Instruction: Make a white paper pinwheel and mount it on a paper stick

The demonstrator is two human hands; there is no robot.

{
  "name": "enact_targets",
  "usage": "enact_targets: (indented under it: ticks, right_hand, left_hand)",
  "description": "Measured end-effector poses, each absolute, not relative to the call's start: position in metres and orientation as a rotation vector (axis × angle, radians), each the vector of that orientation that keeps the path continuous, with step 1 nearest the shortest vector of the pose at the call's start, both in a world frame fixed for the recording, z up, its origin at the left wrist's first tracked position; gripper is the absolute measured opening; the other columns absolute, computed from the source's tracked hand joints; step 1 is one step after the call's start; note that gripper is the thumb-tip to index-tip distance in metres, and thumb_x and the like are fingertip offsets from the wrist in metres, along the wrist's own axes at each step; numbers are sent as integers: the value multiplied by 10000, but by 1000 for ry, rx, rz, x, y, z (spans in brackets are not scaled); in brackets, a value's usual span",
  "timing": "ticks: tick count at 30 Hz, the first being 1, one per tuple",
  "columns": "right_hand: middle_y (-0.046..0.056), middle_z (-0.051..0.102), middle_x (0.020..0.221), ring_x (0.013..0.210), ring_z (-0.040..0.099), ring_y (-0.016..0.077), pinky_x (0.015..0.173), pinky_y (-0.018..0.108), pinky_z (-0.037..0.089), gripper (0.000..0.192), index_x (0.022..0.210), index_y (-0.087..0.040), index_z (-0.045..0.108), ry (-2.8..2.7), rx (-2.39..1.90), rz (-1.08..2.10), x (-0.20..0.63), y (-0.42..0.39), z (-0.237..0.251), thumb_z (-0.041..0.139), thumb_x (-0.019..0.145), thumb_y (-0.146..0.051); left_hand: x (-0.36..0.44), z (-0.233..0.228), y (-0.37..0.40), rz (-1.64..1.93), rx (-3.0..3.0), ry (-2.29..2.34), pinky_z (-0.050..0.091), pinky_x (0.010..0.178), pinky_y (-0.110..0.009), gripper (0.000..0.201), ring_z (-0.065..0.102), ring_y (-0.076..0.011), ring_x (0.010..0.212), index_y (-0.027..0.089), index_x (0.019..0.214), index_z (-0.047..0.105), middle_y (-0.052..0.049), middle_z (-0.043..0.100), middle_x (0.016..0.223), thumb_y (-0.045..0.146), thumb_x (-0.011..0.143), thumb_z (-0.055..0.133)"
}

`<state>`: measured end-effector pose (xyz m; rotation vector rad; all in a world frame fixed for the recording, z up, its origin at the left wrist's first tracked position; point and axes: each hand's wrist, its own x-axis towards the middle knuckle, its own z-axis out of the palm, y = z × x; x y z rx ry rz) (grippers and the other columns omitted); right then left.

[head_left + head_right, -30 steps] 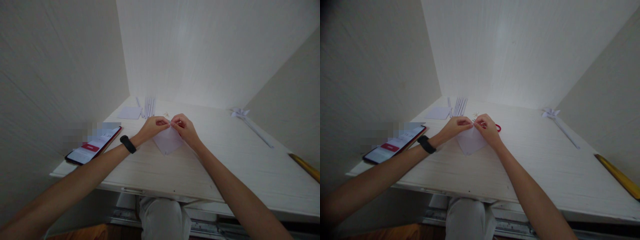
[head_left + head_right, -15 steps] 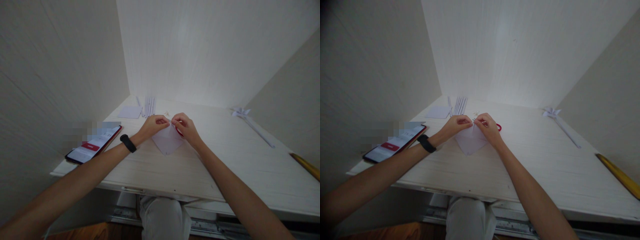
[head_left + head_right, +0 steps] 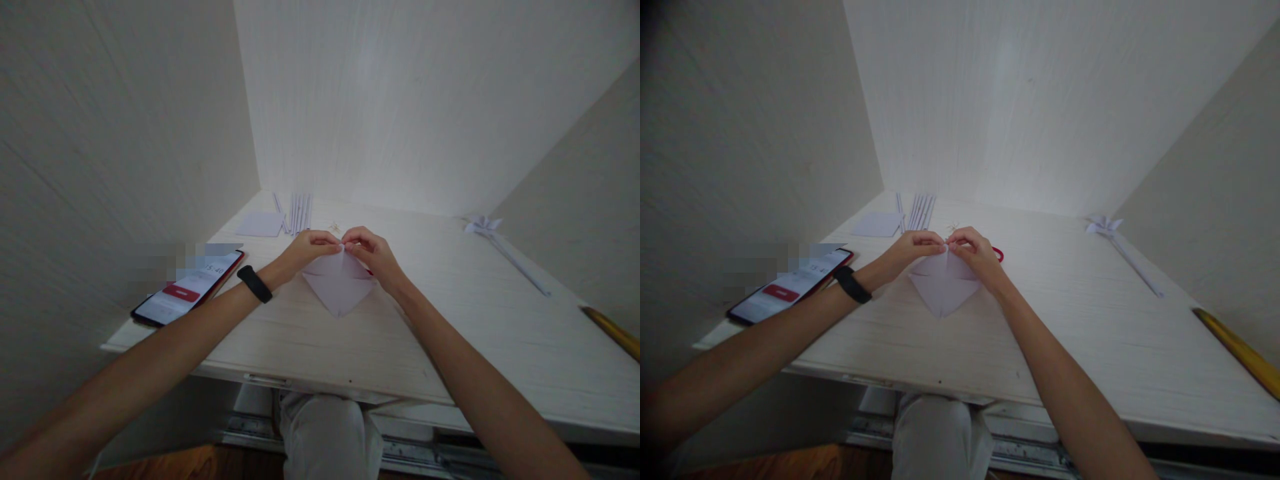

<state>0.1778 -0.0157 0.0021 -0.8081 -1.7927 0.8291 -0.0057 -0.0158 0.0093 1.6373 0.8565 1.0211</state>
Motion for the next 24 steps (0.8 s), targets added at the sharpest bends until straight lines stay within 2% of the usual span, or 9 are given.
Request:
enact_targets:
  ticks: [14, 24]
  right_hand:
    - [26, 618, 935, 858, 564, 143, 750, 280, 455, 178, 816, -224, 662, -1758, -771, 1024, 179, -21, 9, 685, 731, -379]
    - [17, 612, 869, 828, 548, 131, 780, 275, 427, 170, 779, -208, 661, -1721, -719, 1068, 178, -18, 8, 711, 713, -356]
  left_hand:
    - [-6, 9, -18, 894, 1533, 760, 327, 565, -224, 242, 462, -87, 615, 144, 797, 690, 3, 580, 687, 353, 674, 697]
    - [-6, 6, -18, 894, 1502, 727, 300, 570, -226, 222, 461, -89, 637, 136, 804, 671, 2, 560, 708, 333, 704, 682]
